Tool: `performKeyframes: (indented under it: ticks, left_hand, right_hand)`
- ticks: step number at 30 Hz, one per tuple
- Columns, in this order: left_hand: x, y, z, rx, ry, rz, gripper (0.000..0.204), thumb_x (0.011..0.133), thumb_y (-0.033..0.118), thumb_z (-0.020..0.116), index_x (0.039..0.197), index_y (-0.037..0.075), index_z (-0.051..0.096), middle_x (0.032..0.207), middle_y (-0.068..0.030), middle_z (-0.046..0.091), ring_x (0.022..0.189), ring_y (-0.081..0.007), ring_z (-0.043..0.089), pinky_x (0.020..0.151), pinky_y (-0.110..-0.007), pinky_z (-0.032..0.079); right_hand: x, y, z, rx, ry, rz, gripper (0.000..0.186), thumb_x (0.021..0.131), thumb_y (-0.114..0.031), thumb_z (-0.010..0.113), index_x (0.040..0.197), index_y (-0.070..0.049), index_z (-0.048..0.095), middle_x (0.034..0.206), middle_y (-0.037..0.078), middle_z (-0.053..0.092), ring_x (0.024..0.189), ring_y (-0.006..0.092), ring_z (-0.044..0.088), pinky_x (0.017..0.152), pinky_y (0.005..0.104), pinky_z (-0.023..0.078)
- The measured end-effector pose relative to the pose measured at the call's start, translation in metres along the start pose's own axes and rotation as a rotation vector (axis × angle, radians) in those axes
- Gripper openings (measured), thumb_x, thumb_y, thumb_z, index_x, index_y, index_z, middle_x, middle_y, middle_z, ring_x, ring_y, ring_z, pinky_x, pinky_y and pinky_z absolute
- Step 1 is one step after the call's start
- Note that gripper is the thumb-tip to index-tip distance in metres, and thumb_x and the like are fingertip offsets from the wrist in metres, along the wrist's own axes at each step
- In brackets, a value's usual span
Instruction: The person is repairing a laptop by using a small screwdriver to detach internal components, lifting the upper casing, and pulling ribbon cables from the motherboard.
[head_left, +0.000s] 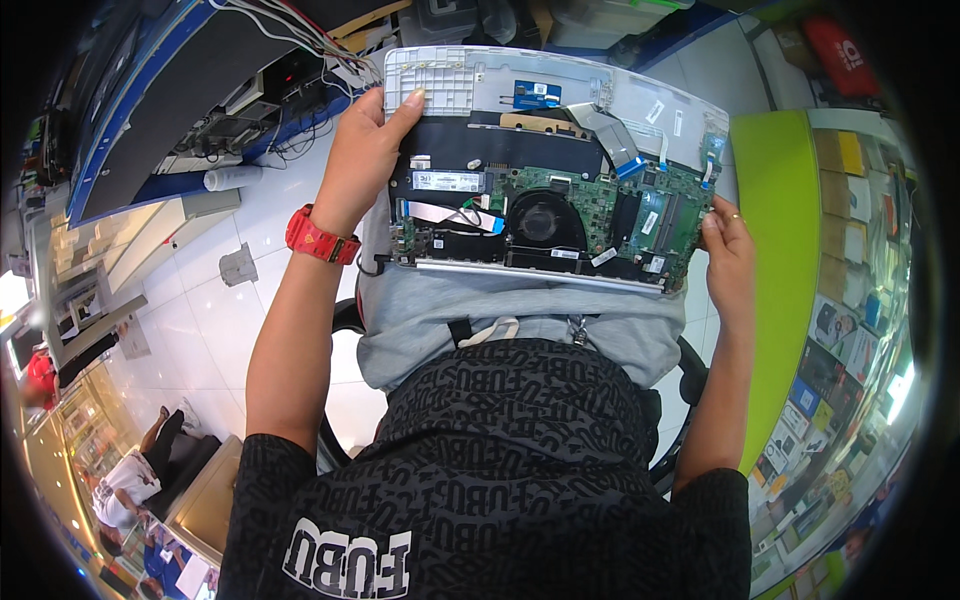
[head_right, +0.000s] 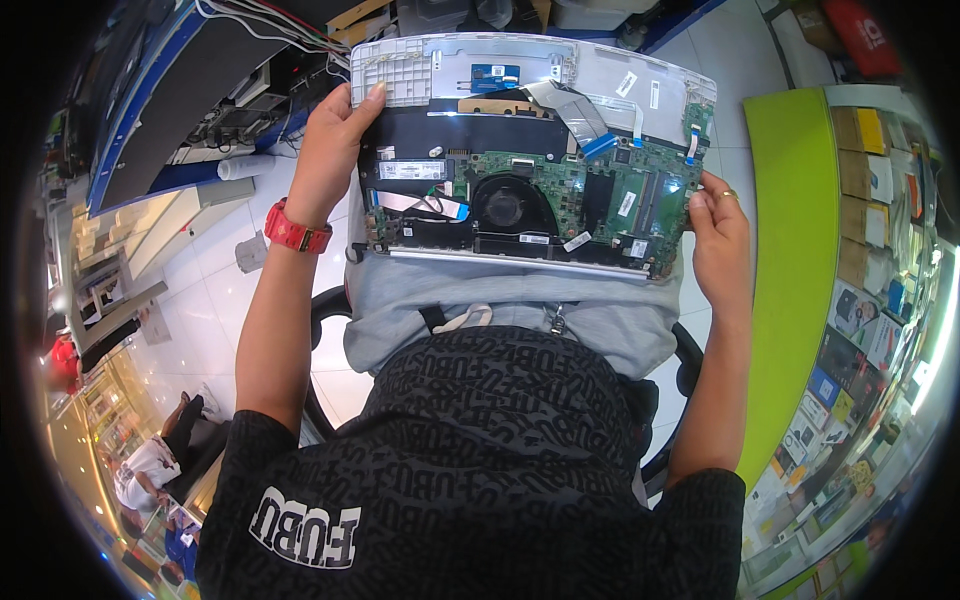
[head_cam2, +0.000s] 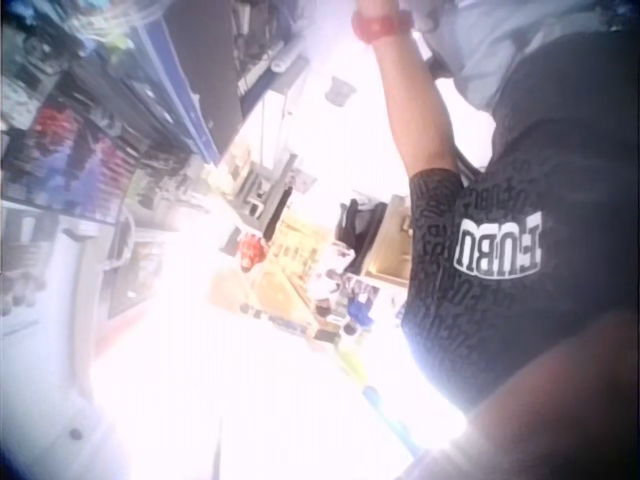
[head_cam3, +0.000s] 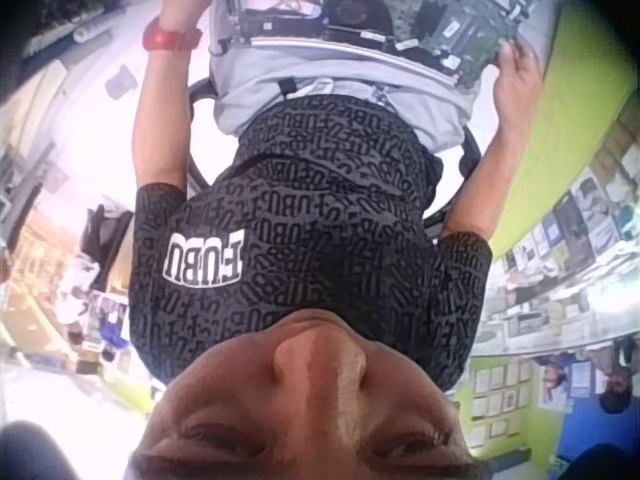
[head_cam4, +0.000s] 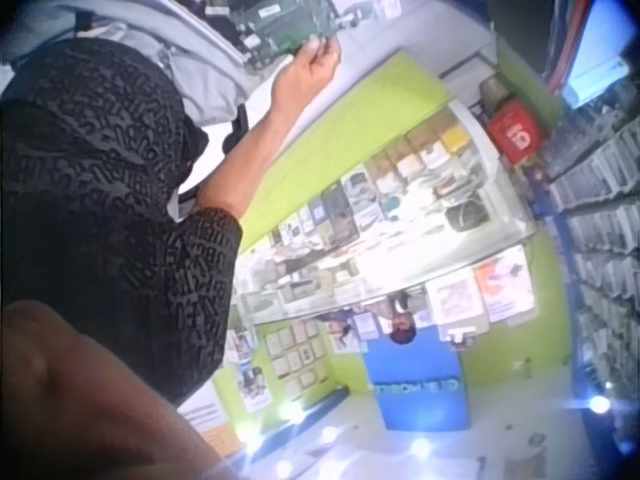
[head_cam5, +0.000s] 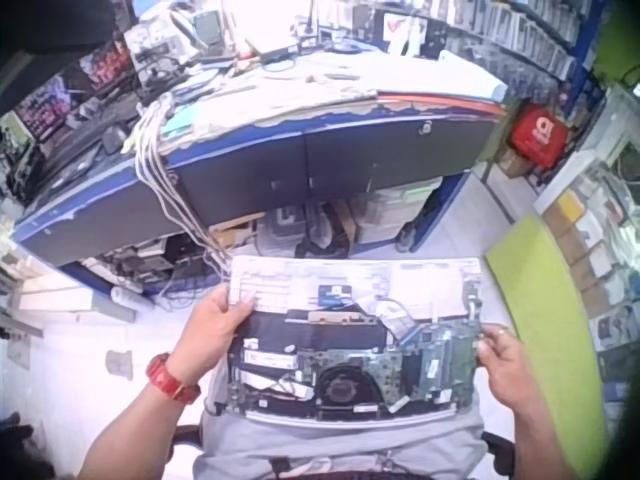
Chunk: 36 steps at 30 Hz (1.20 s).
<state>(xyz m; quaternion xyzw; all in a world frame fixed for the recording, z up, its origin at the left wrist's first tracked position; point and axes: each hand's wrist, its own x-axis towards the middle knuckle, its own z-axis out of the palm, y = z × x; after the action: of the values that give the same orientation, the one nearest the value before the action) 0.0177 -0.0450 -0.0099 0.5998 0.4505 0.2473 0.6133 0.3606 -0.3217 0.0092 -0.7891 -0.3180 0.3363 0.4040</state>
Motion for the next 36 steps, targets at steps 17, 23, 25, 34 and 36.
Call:
performKeyframes:
  ticks: [17, 23, 25, 34, 36]
  left_hand:
    - [0.001, -0.002, 0.001, -0.07, -0.013, -0.015, 0.038, 0.107, 0.029, 0.065, 0.126, -0.002, 0.063, 0.12, -0.0085, 0.073, 0.105, -0.0093, 0.066, 0.095, -0.025, 0.051]
    - [0.001, -0.003, 0.002, -0.081, 0.012, 0.018, 0.038, 0.106, 0.031, 0.067, 0.121, -0.004, 0.064, 0.11, -0.008, 0.073, 0.092, -0.0066, 0.064, 0.084, -0.023, 0.052]
    - [0.0, 0.001, 0.005, -0.074, 0.019, 0.023, 0.038, 0.106, 0.031, 0.067, 0.12, -0.004, 0.064, 0.109, -0.0081, 0.074, 0.092, -0.0066, 0.064, 0.083, -0.023, 0.052]
    - [0.001, 0.0, 0.006, -0.046, 0.039, 0.021, 0.038, 0.105, 0.033, 0.068, 0.115, -0.004, 0.066, 0.102, -0.0065, 0.073, 0.086, -0.0055, 0.062, 0.076, -0.022, 0.051]
    - [0.002, -0.003, 0.004, -0.043, 0.042, 0.029, 0.039, 0.104, 0.034, 0.069, 0.114, -0.004, 0.066, 0.101, -0.006, 0.073, 0.084, -0.0051, 0.061, 0.075, -0.022, 0.05]
  right_hand:
    - [0.001, 0.001, 0.001, 0.009, 0.004, -0.007, 0.036, 0.11, -0.011, 0.051, 0.14, 0.007, 0.055, 0.111, 0.011, 0.07, 0.096, 0.0127, 0.065, 0.086, 0.0299, 0.053]
    - [0.002, 0.007, 0.0, 0.011, 0.015, -0.007, 0.037, 0.11, -0.012, 0.052, 0.141, 0.008, 0.054, 0.117, 0.013, 0.069, 0.099, 0.0131, 0.064, 0.087, 0.0301, 0.053]
    - [0.001, 0.006, 0.001, 0.009, 0.022, -0.005, 0.037, 0.11, -0.012, 0.052, 0.141, 0.008, 0.054, 0.115, 0.013, 0.07, 0.098, 0.0128, 0.064, 0.087, 0.03, 0.052]
    - [0.001, 0.005, 0.001, 0.005, 0.02, 0.006, 0.036, 0.11, -0.012, 0.052, 0.14, 0.008, 0.055, 0.108, 0.011, 0.07, 0.094, 0.0123, 0.064, 0.085, 0.0295, 0.052]
    - [0.002, 0.006, 0.001, -0.004, 0.023, 0.003, 0.036, 0.11, -0.013, 0.052, 0.14, 0.008, 0.055, 0.108, 0.011, 0.07, 0.096, 0.013, 0.065, 0.086, 0.0299, 0.053]
